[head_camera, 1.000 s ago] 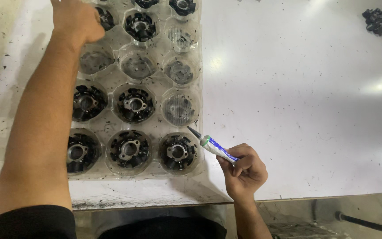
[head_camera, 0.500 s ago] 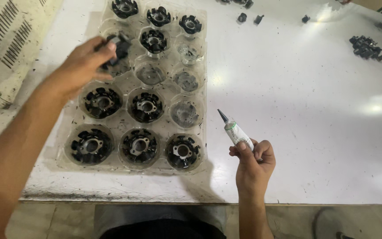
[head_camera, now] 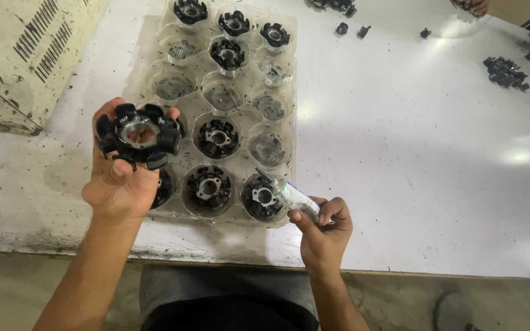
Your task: The person picks black plastic rotor-like components one at a time from a blister tray and squeezes adhesive from a tube onto each part, then places the treated part back into the tray. They work through the tray, applying adhesive to each component in turn.
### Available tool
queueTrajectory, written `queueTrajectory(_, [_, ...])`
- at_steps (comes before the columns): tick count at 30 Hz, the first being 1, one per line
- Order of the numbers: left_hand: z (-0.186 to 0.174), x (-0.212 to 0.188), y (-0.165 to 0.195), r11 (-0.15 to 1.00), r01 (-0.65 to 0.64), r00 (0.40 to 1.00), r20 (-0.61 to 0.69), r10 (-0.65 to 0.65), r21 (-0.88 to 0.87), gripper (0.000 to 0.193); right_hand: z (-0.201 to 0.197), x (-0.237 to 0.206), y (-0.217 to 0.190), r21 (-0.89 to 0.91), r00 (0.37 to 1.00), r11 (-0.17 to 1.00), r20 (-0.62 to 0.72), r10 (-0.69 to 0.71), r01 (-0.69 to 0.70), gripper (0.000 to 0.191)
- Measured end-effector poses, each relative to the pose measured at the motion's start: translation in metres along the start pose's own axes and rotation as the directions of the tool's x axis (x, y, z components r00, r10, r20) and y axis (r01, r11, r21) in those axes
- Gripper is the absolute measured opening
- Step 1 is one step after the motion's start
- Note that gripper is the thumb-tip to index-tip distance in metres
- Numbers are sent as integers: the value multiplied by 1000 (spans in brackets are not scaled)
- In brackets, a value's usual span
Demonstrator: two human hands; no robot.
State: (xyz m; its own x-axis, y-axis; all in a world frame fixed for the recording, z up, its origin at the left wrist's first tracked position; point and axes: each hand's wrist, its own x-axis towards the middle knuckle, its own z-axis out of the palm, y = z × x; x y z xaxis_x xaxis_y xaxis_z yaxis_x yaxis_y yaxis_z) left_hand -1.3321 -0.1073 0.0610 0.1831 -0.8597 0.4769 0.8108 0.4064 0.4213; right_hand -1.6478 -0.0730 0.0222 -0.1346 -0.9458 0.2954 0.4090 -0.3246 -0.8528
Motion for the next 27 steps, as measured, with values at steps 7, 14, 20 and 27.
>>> queueTrajectory(7, [11, -10, -15, 967, 133, 976, -142, -166, -217, 65, -3, -17, -2, -319, 984, 931, 52, -170, 178, 42])
queueTrajectory(14, [20, -13, -32, 935, 139, 935, -266, -232, -327, 55, 0, -28, -14, -505, 953, 808, 171, -252, 304, 41])
queueTrajectory(20, [34, -9, -40, 999, 40, 998, -46, -40, -15, 51, 10, -22, -24, -428, 957, 857, 171, -234, 286, 36])
queueTrajectory(27, [51, -13, -55, 951, -43, 994, 108, 10, 306, 44, 14, -16, -26, -442, 844, 724, 362, -396, 530, 41])
